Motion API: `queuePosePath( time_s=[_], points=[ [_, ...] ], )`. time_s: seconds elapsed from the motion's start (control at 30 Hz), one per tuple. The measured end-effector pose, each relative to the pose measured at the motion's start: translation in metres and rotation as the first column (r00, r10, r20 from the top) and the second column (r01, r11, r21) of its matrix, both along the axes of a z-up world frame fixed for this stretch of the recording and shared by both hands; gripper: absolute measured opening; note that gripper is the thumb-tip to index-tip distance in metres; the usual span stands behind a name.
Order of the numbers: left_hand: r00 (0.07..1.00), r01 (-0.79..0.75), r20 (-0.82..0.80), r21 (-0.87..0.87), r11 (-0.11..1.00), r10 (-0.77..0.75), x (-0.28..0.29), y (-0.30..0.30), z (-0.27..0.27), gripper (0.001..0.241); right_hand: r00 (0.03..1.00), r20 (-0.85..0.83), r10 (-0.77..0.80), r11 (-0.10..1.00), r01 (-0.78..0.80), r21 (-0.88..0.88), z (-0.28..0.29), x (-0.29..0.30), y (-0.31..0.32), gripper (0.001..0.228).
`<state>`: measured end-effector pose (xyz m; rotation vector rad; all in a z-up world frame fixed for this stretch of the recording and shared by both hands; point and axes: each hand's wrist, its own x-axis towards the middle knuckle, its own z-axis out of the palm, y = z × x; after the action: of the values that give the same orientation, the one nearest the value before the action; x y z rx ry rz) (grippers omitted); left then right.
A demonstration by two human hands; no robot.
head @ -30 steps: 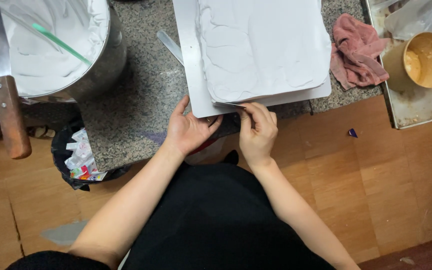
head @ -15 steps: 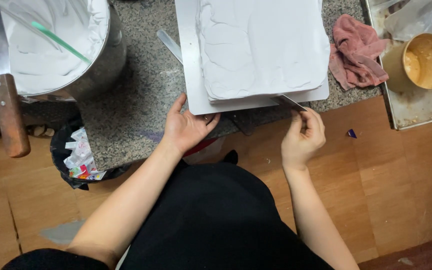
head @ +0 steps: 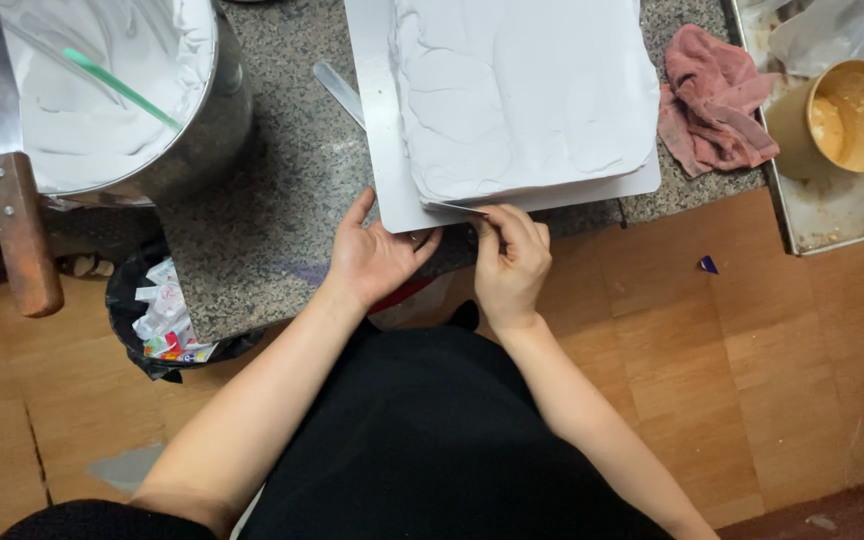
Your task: The person applies and smooths white frosting on a rectangular cake using a spatula and a plastic card.
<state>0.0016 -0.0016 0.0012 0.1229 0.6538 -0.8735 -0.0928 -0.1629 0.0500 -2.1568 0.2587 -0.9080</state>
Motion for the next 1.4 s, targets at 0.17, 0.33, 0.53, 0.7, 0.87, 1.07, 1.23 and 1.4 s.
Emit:
queuePosePath(
  time_s=[0.17, 0.33, 0.53, 0.7, 0.87, 1.07, 1.23, 1.4],
  points=[
    [1.0, -0.008, -0.004, 0.013, 1.0, 0.008, 0.0, 0.002, 0.001, 0.052, 0.993, 0.022, -0.113, 0.993, 0.114, -0.025, -0.004, -0.004, -0.016, 0.009],
    [1.0, -0.013, -0.01, 0.011, 1.0, 0.013, 0.002, 0.003, 0.001, 0.051, 0.972, 0.035, -0.232, 0.97, 0.234, -0.069, -0.025, -0.02, -0.072, 0.011],
    [1.0, 0.012, 0.007, 0.034, 0.999, -0.012, -0.001, -0.002, 0.005, 0.056, 0.952, 0.068, -0.297, 0.946, 0.303, -0.114, -0.025, -0.054, -0.134, 0.008],
    [1.0, 0.003, -0.014, 0.042, 0.999, -0.002, -0.005, -0.004, 0.011, 0.054, 0.983, 0.039, -0.177, 0.984, 0.178, -0.021, -0.012, -0.048, -0.092, 0.022],
    [1.0, 0.006, -0.012, 0.034, 0.999, -0.006, -0.003, -0.005, 0.0, 0.056, 0.999, -0.019, -0.03, 0.999, 0.031, 0.039, -0.002, -0.018, -0.026, 0.024],
    [1.0, -0.003, -0.003, 0.025, 1.0, 0.003, -0.002, -0.003, -0.005, 0.054, 0.999, -0.02, -0.028, 0.999, 0.028, 0.016, 0.001, 0.0, -0.009, 0.014],
    [1.0, -0.025, -0.017, 0.029, 0.999, 0.025, 0.001, 0.002, 0.004, 0.052, 0.991, 0.006, -0.133, 0.99, 0.133, -0.036, -0.008, -0.01, -0.036, 0.014],
    [0.999, -0.024, -0.024, 0.02, 1.0, 0.024, 0.004, 0.005, 0.005, 0.052, 0.932, 0.082, -0.354, 0.926, 0.361, -0.112, -0.038, -0.034, -0.12, 0.009]
  ],
)
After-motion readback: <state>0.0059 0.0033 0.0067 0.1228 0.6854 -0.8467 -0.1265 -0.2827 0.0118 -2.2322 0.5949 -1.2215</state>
